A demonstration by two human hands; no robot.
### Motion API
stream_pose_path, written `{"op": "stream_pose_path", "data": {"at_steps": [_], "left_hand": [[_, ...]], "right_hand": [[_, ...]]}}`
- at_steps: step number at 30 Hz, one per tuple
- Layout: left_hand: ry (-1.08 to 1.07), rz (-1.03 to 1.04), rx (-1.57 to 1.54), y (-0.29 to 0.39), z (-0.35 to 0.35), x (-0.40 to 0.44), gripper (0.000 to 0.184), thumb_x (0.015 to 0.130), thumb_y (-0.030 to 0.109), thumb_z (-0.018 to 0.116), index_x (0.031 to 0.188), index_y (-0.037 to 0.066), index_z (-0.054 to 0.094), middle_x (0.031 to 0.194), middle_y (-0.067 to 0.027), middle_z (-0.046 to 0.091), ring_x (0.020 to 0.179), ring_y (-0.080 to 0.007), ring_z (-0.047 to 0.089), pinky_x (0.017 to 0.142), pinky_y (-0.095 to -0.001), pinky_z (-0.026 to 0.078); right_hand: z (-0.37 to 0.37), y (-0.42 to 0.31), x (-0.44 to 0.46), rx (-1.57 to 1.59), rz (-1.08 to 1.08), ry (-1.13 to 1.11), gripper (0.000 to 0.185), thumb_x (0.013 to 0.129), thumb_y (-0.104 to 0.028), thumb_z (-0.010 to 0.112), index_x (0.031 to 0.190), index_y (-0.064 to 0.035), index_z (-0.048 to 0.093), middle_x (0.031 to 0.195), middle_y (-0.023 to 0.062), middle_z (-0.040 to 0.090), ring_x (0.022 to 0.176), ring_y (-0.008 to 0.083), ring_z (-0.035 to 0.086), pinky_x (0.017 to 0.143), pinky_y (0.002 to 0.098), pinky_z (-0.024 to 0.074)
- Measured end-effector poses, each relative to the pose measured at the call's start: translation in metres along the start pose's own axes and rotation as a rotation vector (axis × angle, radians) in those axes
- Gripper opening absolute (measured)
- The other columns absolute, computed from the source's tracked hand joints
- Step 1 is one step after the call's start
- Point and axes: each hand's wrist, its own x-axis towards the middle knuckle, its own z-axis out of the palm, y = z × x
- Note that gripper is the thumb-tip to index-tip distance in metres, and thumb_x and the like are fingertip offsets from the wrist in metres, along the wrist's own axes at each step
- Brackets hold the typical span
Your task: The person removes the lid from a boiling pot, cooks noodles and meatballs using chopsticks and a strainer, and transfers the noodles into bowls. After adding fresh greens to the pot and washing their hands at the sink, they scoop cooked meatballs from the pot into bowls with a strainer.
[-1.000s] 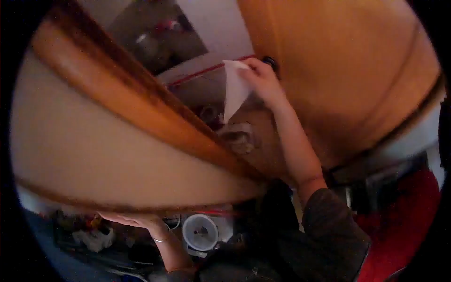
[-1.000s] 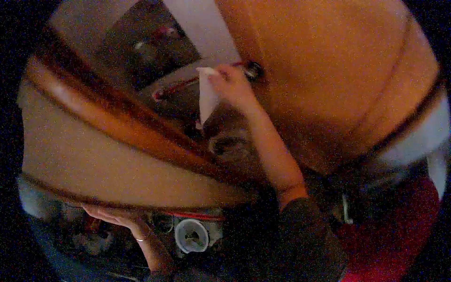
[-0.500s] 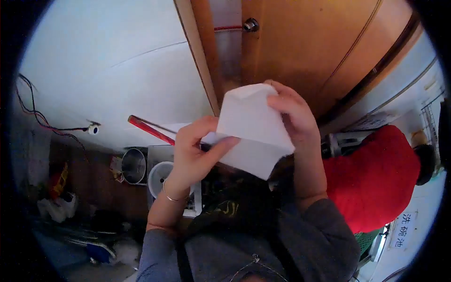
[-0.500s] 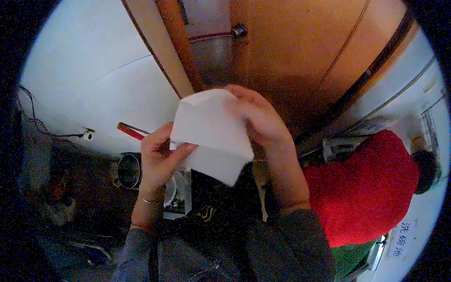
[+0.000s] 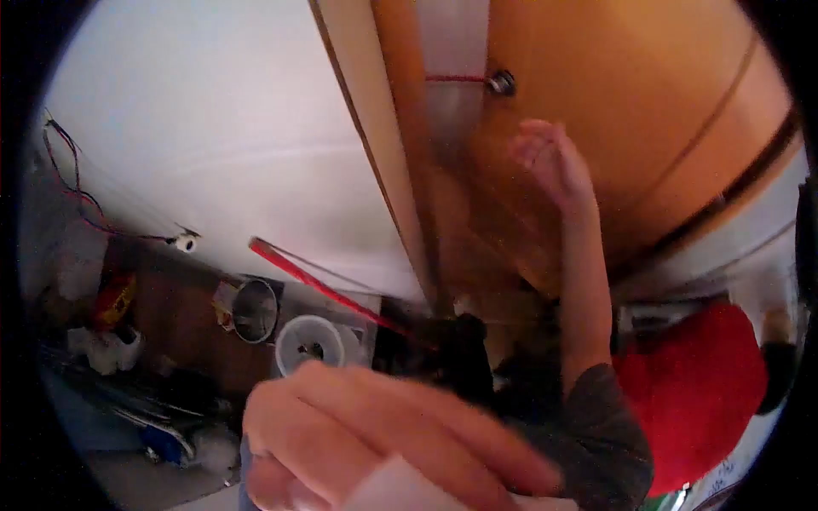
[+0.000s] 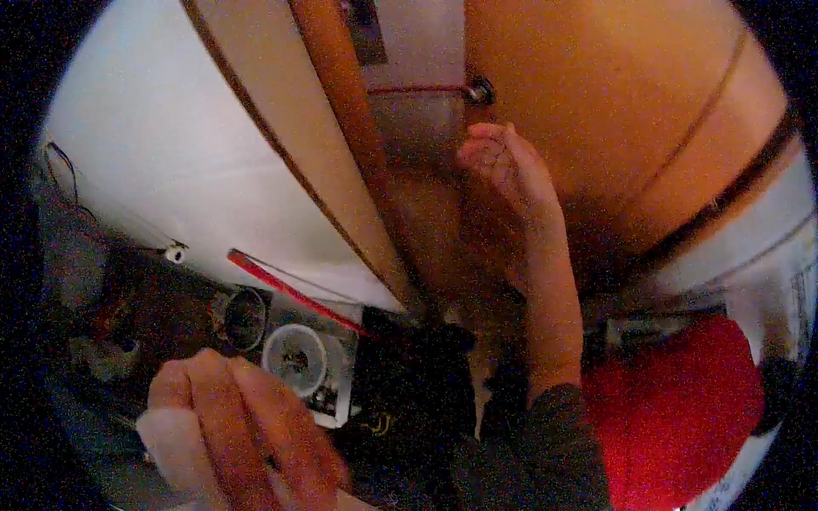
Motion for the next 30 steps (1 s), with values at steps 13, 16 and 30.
{"op": "stream_pose_path", "data": {"at_steps": [13,16,30], "left_hand": [[-0.247,-0.604,-0.328,-0.049,-0.088,0.072,0.034,0.093,0.02,0.043,0.117,-0.005,0.048,0.109,-0.0175,0.056,0.099,-0.0235,0.056,0.089,-0.0326,0.044],[-0.259,-0.623,-0.346,-0.041,-0.081,0.065,0.035,0.093,0.02,0.043,0.118,-0.005,0.046,0.112,-0.0176,0.053,0.102,-0.0242,0.054,0.091,-0.0335,0.043],[-0.474,-0.669,-0.622,0.08,0.005,-0.053,0.042,0.093,0.02,0.043,0.127,-0.004,0.04,0.127,-0.0181,0.043,0.116,-0.0273,0.045,0.1,-0.0379,0.035]], "right_hand": [[-0.234,0.157,0.331,0.412,-0.063,0.636,0.042,0.079,-0.053,0.06,0.101,-0.0168,0.055,0.09,0.0035,0.059,0.078,0.0204,0.056,0.067,0.0324,0.0443],[-0.238,0.167,0.33,0.411,-0.081,0.662,0.037,0.08,-0.047,0.061,0.099,-0.0158,0.055,0.088,0.0036,0.059,0.077,0.0189,0.057,0.065,0.0283,0.0459],[-0.02,0.164,0.067,-0.232,0.217,0.484,0.044,0.077,-0.052,0.058,0.094,-0.0117,0.055,0.079,0.0012,0.057,0.065,0.0134,0.052,0.048,0.0253,0.0373]]}}
